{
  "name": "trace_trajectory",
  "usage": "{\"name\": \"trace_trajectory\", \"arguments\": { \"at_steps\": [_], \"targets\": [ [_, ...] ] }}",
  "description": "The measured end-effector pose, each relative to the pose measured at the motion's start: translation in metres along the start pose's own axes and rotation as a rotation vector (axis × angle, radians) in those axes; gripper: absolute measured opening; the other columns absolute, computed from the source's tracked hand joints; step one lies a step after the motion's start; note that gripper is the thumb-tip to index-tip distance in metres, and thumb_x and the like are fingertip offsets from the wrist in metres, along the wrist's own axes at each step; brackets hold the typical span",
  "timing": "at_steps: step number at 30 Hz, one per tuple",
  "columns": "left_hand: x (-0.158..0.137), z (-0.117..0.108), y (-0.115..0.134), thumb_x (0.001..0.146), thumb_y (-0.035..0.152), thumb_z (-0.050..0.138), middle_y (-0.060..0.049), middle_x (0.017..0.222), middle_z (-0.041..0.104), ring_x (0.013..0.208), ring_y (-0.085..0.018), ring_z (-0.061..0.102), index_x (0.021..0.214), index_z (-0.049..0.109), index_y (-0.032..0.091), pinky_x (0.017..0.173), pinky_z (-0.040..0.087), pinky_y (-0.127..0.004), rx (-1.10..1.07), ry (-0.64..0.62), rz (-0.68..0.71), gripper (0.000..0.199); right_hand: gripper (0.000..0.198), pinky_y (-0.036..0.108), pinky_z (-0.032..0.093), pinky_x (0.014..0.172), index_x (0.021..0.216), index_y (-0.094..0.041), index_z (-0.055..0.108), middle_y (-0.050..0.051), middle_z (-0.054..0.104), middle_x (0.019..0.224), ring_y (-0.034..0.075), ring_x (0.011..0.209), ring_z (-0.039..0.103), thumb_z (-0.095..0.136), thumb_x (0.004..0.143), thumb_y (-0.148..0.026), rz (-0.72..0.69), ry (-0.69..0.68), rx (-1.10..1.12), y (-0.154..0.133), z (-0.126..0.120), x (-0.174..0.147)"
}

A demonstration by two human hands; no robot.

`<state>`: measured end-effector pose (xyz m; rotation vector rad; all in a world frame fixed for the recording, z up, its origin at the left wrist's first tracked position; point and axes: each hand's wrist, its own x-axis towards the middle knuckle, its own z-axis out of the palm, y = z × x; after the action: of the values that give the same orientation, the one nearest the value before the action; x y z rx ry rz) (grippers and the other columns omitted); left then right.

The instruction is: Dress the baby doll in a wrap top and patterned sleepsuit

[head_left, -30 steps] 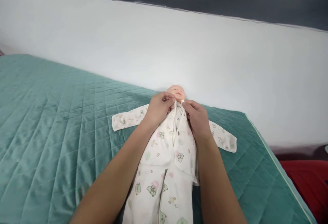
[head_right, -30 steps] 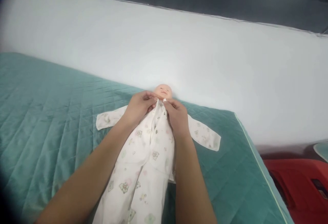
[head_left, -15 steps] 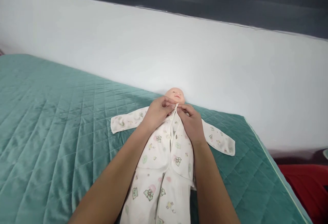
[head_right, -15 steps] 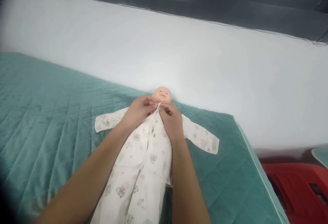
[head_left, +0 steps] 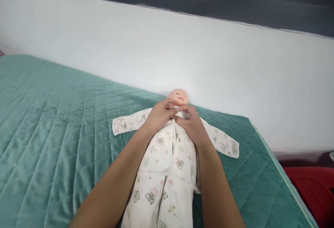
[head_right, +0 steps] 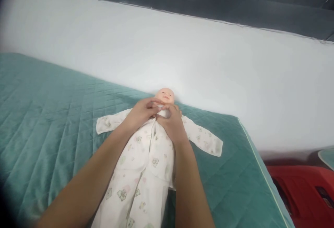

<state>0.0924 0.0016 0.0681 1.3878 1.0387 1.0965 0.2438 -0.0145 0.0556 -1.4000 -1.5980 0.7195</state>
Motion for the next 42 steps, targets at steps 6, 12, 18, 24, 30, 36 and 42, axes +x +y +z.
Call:
{"name": "trace_trajectory", "arguments": {
  "at_steps": [6, 12, 18, 24, 30, 36, 42],
  "targets": [
    [0.001, 0.001, -0.003, 0.075, 0.016, 0.065, 0.003, 0.074, 0.060, 0.064, -0.011, 0.059, 0.118, 0.063, 0.021, 0.064, 0.046, -0.024, -0.023, -0.014, -0.043, 0.043, 0.027, 0.046, 0.035, 0.102, 0.096, -0.026, 0.057, 0.003, 0.061, 0.121, 0.028, 0.119, 0.049, 0.065, 0.071, -0.033, 0.102, -0.062, 0.027, -0.006, 0.000, -0.004],
    [-0.001, 0.000, 0.000, 0.072, 0.008, 0.061, 0.003, 0.076, 0.057, 0.063, -0.010, 0.057, 0.119, 0.063, 0.020, 0.062, 0.045, -0.023, -0.081, -0.026, -0.058, 0.049, 0.030, 0.044, 0.038, 0.101, 0.097, -0.026, 0.055, 0.002, 0.060, 0.125, 0.028, 0.121, 0.051, 0.066, 0.070, -0.033, 0.127, -0.066, 0.055, -0.007, 0.000, -0.005],
    [0.002, -0.007, -0.001, 0.071, 0.011, 0.060, 0.001, 0.080, 0.063, 0.065, -0.011, 0.055, 0.104, 0.072, 0.023, 0.060, 0.042, -0.023, 0.233, -0.043, 0.013, 0.037, 0.034, 0.041, 0.042, 0.096, 0.103, -0.028, 0.055, 0.002, 0.057, 0.131, 0.027, 0.120, 0.053, 0.067, 0.072, -0.036, 0.183, -0.090, 0.069, -0.005, -0.002, -0.006],
    [-0.001, -0.010, 0.002, 0.075, 0.014, 0.058, 0.001, 0.090, 0.070, 0.074, -0.014, 0.060, 0.096, 0.076, 0.026, 0.068, 0.044, -0.026, 0.453, -0.059, 0.103, 0.030, 0.030, 0.038, 0.042, 0.097, 0.099, -0.027, 0.056, 0.000, 0.062, 0.123, 0.024, 0.117, 0.054, 0.069, 0.074, -0.038, 0.115, -0.112, 0.093, 0.002, -0.006, -0.005],
    [-0.004, -0.010, 0.004, 0.085, 0.019, 0.054, -0.001, 0.098, 0.073, 0.088, -0.019, 0.065, 0.093, 0.078, 0.028, 0.080, 0.048, -0.029, 0.594, -0.041, 0.174, 0.028, 0.022, 0.037, 0.042, 0.093, 0.092, -0.026, 0.062, 0.001, 0.060, 0.131, 0.023, 0.112, 0.056, 0.065, 0.081, -0.044, 0.049, -0.174, 0.079, 0.007, -0.015, -0.004],
    [-0.004, -0.012, 0.000, 0.093, 0.027, 0.049, -0.005, 0.102, 0.067, 0.099, -0.023, 0.063, 0.111, 0.077, 0.032, 0.087, 0.048, -0.034, 0.671, -0.044, 0.190, 0.033, 0.026, 0.034, 0.046, 0.079, 0.100, -0.028, 0.064, 0.000, 0.064, 0.126, 0.018, 0.085, 0.059, 0.061, 0.082, -0.046, 0.057, -0.110, 0.077, 0.008, -0.012, -0.005],
    [-0.003, -0.013, -0.004, 0.094, 0.024, 0.045, -0.004, 0.104, 0.065, 0.101, -0.022, 0.062, 0.113, 0.076, 0.031, 0.091, 0.047, -0.033, 0.692, -0.042, 0.198, 0.037, 0.019, 0.039, 0.046, 0.092, 0.093, -0.027, 0.065, 0.000, 0.066, 0.123, 0.022, 0.099, 0.061, 0.059, 0.084, -0.042, 0.035, -0.094, 0.030, 0.005, -0.012, -0.004]
  ]
}}
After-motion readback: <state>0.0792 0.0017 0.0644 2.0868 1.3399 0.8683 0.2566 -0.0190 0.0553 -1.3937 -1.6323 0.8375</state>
